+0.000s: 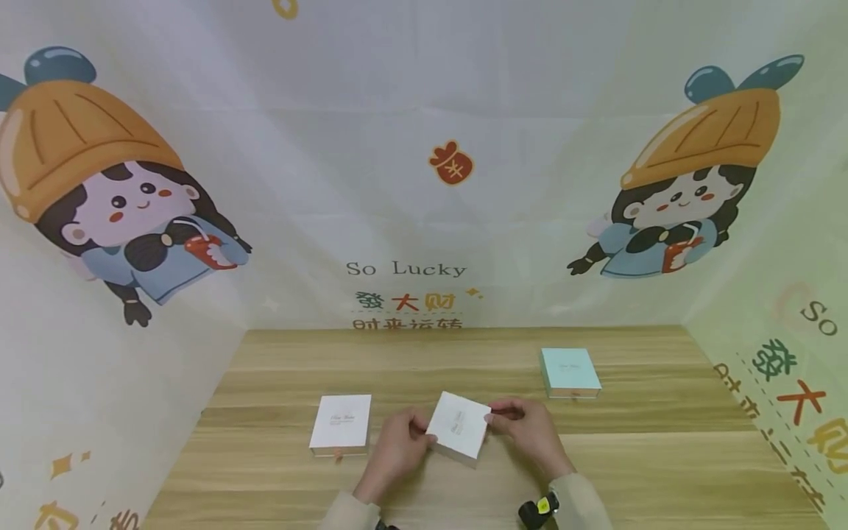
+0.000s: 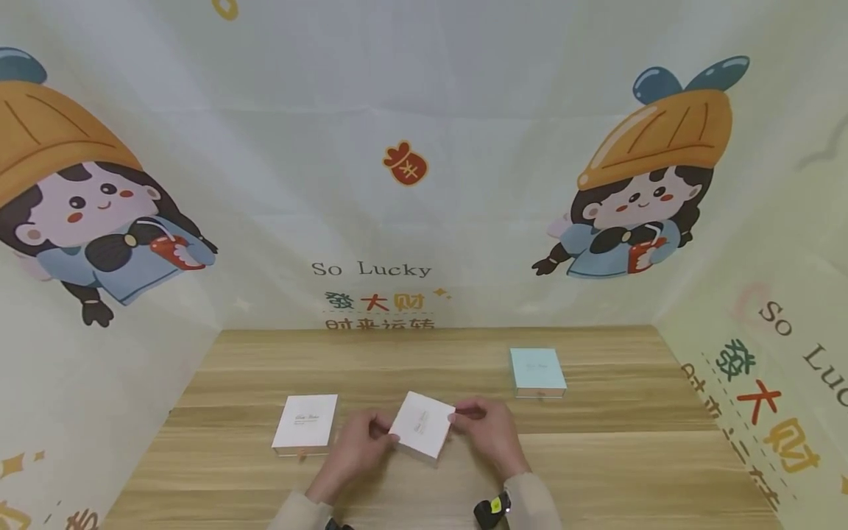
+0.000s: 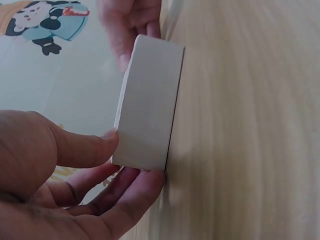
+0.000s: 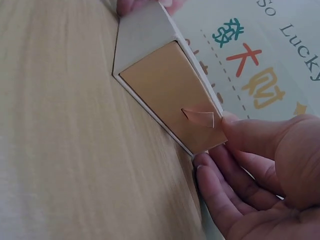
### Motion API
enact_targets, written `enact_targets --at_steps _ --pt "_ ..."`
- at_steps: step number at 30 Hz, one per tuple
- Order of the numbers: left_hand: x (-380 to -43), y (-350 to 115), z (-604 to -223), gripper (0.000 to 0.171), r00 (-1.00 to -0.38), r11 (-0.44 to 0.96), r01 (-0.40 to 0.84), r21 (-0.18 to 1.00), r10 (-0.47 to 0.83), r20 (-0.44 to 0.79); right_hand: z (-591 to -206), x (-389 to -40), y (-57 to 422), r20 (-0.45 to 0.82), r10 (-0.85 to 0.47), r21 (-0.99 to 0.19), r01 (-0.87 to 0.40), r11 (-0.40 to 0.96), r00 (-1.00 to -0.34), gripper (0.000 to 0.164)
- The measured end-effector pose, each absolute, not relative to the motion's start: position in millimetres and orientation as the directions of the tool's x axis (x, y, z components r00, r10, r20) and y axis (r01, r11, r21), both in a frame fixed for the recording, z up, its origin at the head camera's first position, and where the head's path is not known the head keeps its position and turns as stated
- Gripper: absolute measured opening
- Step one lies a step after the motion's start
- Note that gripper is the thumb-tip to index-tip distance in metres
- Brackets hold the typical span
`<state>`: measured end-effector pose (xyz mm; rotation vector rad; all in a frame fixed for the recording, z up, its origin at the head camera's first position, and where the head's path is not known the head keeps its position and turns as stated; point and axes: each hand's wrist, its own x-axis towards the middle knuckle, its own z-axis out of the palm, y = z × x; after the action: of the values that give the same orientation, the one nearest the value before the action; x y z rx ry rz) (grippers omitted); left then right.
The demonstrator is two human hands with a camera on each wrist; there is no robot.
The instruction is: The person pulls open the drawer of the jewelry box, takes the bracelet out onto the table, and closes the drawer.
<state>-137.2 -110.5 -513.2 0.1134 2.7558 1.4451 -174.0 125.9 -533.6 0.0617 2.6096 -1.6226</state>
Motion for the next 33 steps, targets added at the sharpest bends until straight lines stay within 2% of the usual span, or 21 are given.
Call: enact_targets --at_steps 11,18,26,29,33 --pt "-116.4 -98.2 -517.1 0.019 -0.999 0.555 0.030 0.831 0.005 0.033 -529.2 -195.6 116.6 -0.080 -0.138 -0.887 0.008 0.462 -0.987 0.014" --pt "-110.1 -94.3 -516.6 0.021 -0.998 0.565 0.037 0.824 -0.018 0.057 -529.5 -199.0 113.1 -0.082 -0.174 -0.899 -0.003 0.439 -0.981 0.012" --pt "-112.0 -99.1 -508.4 0.020 -0.996 0.696 0.079 0.714 0.026 0.085 -524.9 -199.2 115.0 -0.082 -0.200 -0.901 -0.013 0.433 -0.976 0.013" --pt "-112.0 -99.1 -502.7 0.031 -0.994 0.750 0.102 0.653 0.047 0.100 -520.4 -200.0 118.9 -0.087 -0.213 -0.905 -0.012 0.425 -0.973 0.016" --pt "-114.8 -99.9 -496.6 0.051 -0.978 0.799 0.199 0.568 0.123 0.170 -513.9 -200.6 125.9 -0.126 -0.243 -0.915 0.018 0.402 -0.962 0.024"
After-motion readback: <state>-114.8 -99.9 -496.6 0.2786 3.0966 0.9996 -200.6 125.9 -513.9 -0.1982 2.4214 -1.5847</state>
